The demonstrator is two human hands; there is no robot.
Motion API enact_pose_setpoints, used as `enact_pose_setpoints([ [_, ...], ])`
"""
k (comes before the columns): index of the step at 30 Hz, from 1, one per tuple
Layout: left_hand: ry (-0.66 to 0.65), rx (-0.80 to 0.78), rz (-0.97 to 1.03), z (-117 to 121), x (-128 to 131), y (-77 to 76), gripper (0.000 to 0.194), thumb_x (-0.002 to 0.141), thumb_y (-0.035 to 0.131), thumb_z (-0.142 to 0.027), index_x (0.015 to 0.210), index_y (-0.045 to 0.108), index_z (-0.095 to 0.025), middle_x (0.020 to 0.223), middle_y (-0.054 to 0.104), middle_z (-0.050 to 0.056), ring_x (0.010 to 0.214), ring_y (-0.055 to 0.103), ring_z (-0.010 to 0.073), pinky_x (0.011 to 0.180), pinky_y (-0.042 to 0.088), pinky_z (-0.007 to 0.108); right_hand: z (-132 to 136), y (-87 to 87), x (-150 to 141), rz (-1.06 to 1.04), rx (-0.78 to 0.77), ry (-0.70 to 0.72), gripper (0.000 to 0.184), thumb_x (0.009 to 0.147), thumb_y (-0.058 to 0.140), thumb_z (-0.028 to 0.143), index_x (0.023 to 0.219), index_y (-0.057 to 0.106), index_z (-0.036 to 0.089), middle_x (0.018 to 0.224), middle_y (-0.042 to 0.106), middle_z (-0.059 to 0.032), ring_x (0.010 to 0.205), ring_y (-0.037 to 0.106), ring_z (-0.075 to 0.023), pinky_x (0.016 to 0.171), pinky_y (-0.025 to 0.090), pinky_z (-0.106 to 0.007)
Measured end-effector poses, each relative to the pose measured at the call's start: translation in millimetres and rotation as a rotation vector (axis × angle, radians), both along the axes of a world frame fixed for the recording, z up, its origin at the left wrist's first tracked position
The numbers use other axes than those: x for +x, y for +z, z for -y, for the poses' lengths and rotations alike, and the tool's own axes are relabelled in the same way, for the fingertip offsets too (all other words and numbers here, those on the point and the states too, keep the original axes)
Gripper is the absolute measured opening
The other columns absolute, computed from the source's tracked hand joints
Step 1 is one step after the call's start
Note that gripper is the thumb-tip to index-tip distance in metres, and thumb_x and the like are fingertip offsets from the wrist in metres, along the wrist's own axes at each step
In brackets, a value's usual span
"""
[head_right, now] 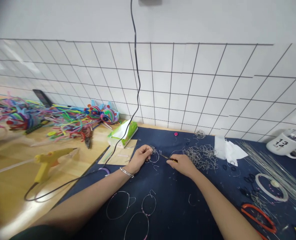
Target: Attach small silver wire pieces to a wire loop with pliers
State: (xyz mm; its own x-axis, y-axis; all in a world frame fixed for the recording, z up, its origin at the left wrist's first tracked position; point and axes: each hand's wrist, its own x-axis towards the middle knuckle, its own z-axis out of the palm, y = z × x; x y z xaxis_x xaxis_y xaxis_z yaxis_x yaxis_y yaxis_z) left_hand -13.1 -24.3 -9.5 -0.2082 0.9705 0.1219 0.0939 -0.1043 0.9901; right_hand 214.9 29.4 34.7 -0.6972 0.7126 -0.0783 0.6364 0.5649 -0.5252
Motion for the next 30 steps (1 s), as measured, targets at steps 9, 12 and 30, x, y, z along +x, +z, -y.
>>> enact_pose_setpoints([
  [9,-0.059,0.052,-0.077,7,4,10.2,0.026,0.081,0.048,-0.040,0.079,0.054,-0.015,0.059,0.055,-0.001,0.053,0.046,0.0081,0.052,0.035,0.019,3,5.3,2,-0.281,-0.716,-0.024,0.034,0.077,0.049,0.049,0.076,0.055,0.015,0.058,0.053,0.0026,0.046,0.051,-0.0065,0.043,0.037,-0.017],
  [12,-0.056,0.060,-0.118,8,5,11.4,0.025,0.081,0.048,-0.040,0.079,0.054,-0.016,0.058,0.055,-0.001,0.053,0.047,0.0085,0.052,0.035,0.019,4,4.8,3,-0.296,-0.821,0.007,0.034,0.077,0.049,0.048,0.075,0.054,0.014,0.057,0.054,0.0020,0.045,0.052,-0.0073,0.041,0.037,-0.017],
  [30,-0.056,0.075,-0.145,18,12,24.8,0.024,0.081,0.048,-0.038,0.076,0.054,-0.016,0.059,0.056,-0.002,0.051,0.045,0.0077,0.050,0.033,0.019,6,3.3,-1,-0.275,-0.870,-0.036,0.036,0.074,0.051,0.050,0.074,0.053,0.014,0.054,0.055,0.0022,0.042,0.053,-0.0077,0.039,0.037,-0.016],
])
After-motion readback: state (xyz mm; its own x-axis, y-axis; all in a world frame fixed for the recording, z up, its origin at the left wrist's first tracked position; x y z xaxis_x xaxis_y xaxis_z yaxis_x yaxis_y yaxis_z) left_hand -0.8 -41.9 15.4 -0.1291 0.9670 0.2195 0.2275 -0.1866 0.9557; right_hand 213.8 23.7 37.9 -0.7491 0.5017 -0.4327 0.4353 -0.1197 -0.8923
